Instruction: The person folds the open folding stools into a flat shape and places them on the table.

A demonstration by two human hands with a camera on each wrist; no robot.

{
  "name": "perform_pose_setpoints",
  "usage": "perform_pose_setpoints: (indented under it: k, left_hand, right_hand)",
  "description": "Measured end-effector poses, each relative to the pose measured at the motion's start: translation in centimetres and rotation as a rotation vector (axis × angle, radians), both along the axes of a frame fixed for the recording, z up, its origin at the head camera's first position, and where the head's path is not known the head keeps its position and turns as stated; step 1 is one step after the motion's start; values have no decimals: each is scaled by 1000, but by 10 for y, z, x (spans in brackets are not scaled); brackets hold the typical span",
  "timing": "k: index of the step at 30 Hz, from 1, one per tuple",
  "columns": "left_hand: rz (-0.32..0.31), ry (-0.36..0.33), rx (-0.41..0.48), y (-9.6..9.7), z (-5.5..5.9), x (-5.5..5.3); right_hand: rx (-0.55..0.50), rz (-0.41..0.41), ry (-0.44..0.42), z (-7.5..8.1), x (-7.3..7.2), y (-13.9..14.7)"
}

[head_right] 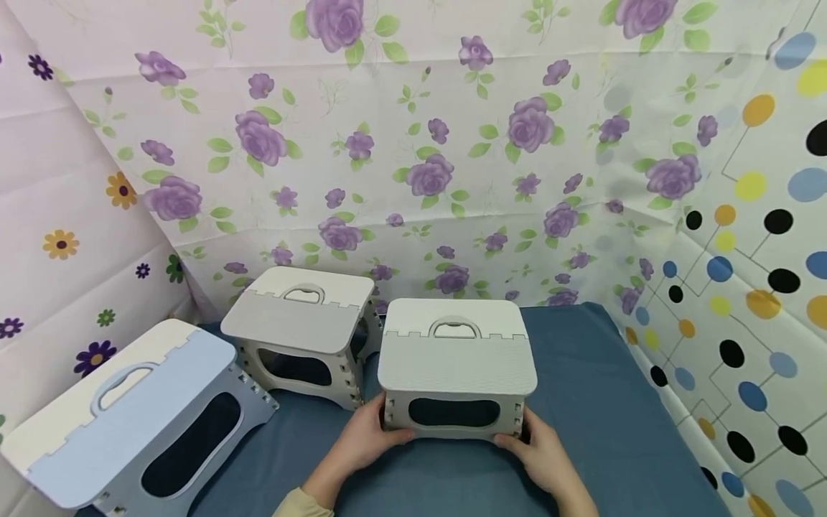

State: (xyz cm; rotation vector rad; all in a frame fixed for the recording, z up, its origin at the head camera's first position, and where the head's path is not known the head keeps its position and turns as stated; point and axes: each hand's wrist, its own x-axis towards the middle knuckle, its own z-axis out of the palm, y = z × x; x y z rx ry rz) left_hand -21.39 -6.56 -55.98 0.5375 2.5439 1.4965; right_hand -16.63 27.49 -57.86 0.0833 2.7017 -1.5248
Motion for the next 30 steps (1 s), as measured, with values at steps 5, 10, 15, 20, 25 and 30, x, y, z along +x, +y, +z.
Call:
perform_pose_setpoints:
  k: [5,10,15,20,25,30]
  left_hand:
    - [-25,18,-67,1,1,2]
    - [-19,31,-114,3,4,6]
    - [-20,48,-132,5,7,9]
    - [-10,74,-142,4,8,11]
    - [-3,69,-127,4,10,13]
    - [-11,44,-110,7,9,13]
  right_hand:
    - [-17,21,-8,-1,1,1]
    - [-25,9,-20,-4,1,1]
    - [-34,-11,-11,-2,1,0]
    - [-18,6,-20,-2,1,-3]
    - [-5,-1,-25,-3,-1,-5]
    - [-43,-16,-57,-3,-4,-1]
